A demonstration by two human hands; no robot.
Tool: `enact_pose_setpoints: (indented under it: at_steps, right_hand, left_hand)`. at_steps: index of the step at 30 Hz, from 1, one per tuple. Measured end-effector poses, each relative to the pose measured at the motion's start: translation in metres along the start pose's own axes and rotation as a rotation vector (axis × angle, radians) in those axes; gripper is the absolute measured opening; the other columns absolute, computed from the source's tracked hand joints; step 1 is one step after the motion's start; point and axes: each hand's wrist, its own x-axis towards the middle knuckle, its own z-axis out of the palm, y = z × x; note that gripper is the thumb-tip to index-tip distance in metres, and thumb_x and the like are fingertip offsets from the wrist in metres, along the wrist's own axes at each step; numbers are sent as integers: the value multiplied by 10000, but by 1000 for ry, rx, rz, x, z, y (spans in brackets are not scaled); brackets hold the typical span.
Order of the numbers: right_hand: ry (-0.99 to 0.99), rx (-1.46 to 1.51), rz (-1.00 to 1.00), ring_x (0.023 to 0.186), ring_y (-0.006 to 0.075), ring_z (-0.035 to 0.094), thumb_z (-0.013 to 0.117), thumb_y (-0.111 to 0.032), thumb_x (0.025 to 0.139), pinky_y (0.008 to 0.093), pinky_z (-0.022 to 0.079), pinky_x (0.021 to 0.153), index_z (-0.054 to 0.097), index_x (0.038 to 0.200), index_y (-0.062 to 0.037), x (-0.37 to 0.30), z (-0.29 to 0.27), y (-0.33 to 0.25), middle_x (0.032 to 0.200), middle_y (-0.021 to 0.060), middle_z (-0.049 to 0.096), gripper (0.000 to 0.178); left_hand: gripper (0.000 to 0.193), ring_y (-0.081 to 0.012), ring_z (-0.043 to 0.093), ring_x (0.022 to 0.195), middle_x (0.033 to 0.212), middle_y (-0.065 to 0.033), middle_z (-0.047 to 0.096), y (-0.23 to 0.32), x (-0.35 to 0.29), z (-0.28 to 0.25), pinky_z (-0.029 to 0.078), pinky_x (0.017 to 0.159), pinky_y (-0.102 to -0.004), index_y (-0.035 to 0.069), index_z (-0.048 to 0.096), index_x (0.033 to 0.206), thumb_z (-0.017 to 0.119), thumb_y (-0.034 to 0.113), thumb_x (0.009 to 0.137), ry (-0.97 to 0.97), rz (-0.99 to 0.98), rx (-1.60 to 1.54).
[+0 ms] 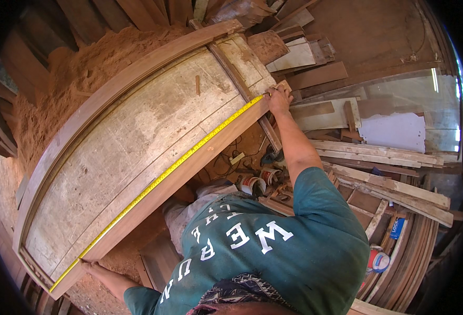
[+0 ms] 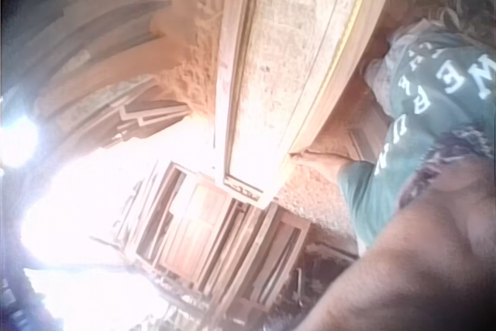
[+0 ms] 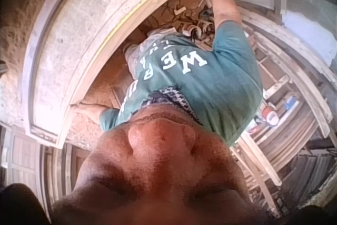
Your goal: The person uses a mallet and a wooden block to tap a wooden frame into place on a workbench. They then use a tape measure to measure the length of the frame and mark it with a pencil. The person also moves a piece of wood and places it on the workbench.
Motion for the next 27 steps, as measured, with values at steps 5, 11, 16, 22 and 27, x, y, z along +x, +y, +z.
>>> enact_pose_setpoints:
  at_steps: [5,11,16,22,27]
  right_hand:
    - [5,-9,-11,1326,347,410,702,-306,930,540,293,1085,739,1252,-224,-2,-2,-3,1431,141,489,335]
    - [-14,16,-3,1330,355,410,705,-303,927,554,287,1097,734,1255,-220,-3,-5,-3,1427,147,488,339]
    - [0,21,-10,1356,367,404,705,-319,929,572,290,1107,731,1260,-218,1,4,2,1464,155,469,347]
    - [78,-54,-40,1259,323,450,696,-336,941,535,326,1047,735,1247,-269,6,15,5,1306,100,541,316]
    - [27,-75,-87,1284,340,460,741,-321,897,569,341,1077,682,1318,-291,6,15,31,1333,98,542,426]
  left_hand:
    - [707,-276,448,1384,1542,-117,456,-2,-4,-3,329,1178,-434,67,451,1527,628,475,978,-60,0,33]
    - [683,-241,451,1380,1539,-126,451,-3,-8,-13,347,1165,-437,59,454,1522,535,507,1013,-191,25,106]
    - [685,-247,465,1361,1523,-130,461,-1,-4,-11,367,1144,-444,61,459,1515,531,519,1011,-135,-1,61]
    - [688,-254,481,1338,1504,-134,473,-3,-2,-8,392,1118,-452,64,465,1508,525,534,1009,-110,-34,25]
    - [691,-260,494,1318,1488,-138,483,-2,-1,7,412,1096,-459,66,471,1501,521,546,1006,-118,-75,24]
